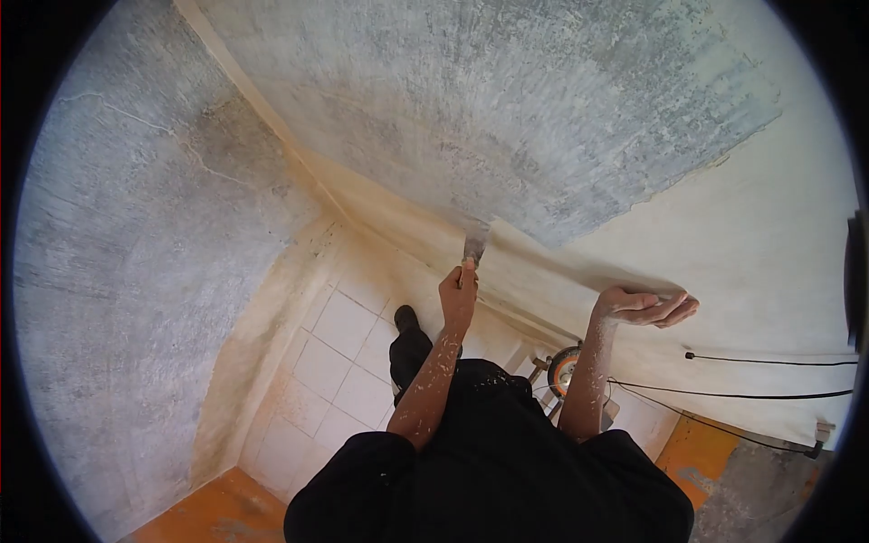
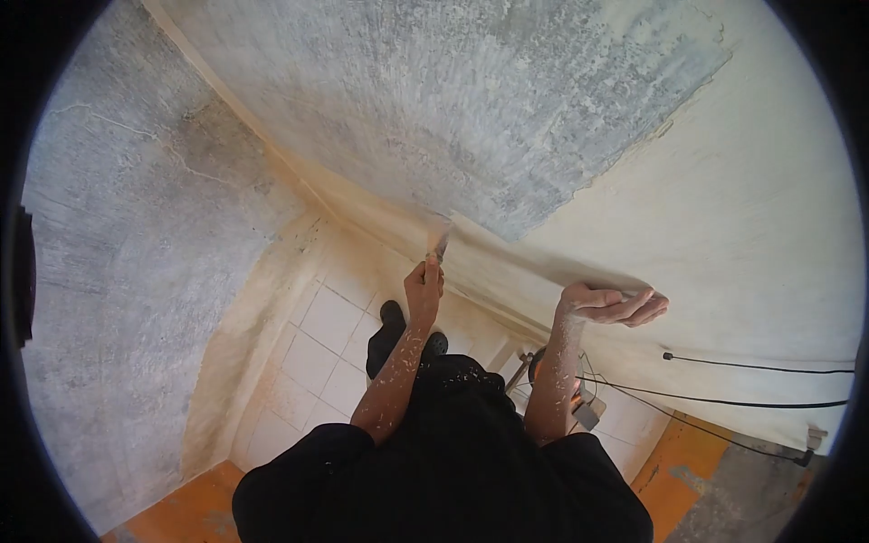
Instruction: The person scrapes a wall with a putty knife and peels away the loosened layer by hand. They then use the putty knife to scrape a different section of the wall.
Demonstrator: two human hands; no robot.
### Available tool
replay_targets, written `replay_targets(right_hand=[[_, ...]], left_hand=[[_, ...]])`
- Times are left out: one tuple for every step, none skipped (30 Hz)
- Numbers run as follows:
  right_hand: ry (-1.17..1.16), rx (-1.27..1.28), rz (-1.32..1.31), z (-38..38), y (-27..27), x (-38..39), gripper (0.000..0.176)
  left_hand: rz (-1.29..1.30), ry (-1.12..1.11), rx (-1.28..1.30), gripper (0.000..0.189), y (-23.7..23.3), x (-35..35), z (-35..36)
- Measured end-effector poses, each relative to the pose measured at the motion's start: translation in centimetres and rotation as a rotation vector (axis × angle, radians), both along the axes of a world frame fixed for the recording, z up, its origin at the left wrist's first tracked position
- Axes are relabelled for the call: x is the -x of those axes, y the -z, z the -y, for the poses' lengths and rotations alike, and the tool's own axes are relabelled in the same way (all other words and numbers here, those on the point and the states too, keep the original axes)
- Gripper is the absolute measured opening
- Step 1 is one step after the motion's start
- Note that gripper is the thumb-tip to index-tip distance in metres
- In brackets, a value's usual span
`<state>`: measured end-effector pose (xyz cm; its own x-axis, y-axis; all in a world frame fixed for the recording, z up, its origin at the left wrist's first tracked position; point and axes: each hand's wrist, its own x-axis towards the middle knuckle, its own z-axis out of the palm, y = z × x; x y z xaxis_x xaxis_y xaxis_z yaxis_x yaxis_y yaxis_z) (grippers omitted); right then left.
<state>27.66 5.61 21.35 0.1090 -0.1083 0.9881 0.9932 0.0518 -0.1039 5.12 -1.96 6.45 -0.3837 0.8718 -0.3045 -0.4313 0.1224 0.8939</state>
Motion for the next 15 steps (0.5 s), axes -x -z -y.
replay_targets(right_hand=[[-0.002,0.008,0.007,0.2,0.2,-0.2,0.046],[0.002,0.010,-0.004,0.3,0.4,-0.2,0.045],[0.005,0.019,-0.011,0.6,0.2,0.0,0.045],[-0.001,0.016,-0.018,0.5,-0.2,0.2,0.045],[0.008,0.035,-0.012,0.7,-0.3,0.5,0.045],[-0.004,0.021,-0.013,0.5,-0.2,0.3,0.045],[-0.017,0.007,-0.010,0.2,0.1,-0.1,0.044],[-0.029,0.005,-0.008,0.1,0.4,-0.3,0.044],[-0.043,-0.008,-0.013,0.1,0.2,-0.1,0.044],[-0.034,0.001,-0.022,0.1,0.0,0.2,0.044],[-0.024,0.013,-0.031,0.3,-0.1,0.4,0.044],[-0.017,0.019,-0.037,0.5,-0.3,0.5,0.043],[-0.009,0.025,-0.021,0.5,-0.3,0.4,0.043],[0.002,0.026,-0.008,0.6,0.1,0.0,0.043],[0.015,0.026,0.005,0.3,0.1,-0.1,0.043]], left_hand=[[-0.057,0.004,-0.021,0.047,-0.1,0.0,-0.4],[-0.116,0.011,-0.038,0.047,-0.2,0.4,-0.9],[-0.172,0.017,-0.047,0.048,-0.1,0.5,-0.4],[-0.161,0.016,-0.031,0.048,0.5,0.3,0.2],[-0.155,0.015,-0.030,0.049,1.4,0.3,0.1],[-0.149,0.017,-0.031,0.049,1.2,0.4,-0.1],[-0.151,0.009,-0.027,0.049,1.1,0.3,-0.4],[-0.153,0.001,-0.012,0.049,1.2,0.2,0.0],[-0.158,-0.005,0.010,0.049,1.3,0.4,0.4],[-0.156,0.005,0.013,0.049,1.4,0.7,0.5],[-0.154,0.015,0.017,0.049,1.5,1.0,0.4],[-0.148,0.023,0.017,0.048,1.5,1.1,0.4],[-0.111,0.017,0.020,0.047,1.4,0.9,0.3],[-0.077,0.012,0.019,0.046,1.2,0.7,0.2],[-0.042,0.011,0.016,0.045,1.0,0.5,-0.3]])
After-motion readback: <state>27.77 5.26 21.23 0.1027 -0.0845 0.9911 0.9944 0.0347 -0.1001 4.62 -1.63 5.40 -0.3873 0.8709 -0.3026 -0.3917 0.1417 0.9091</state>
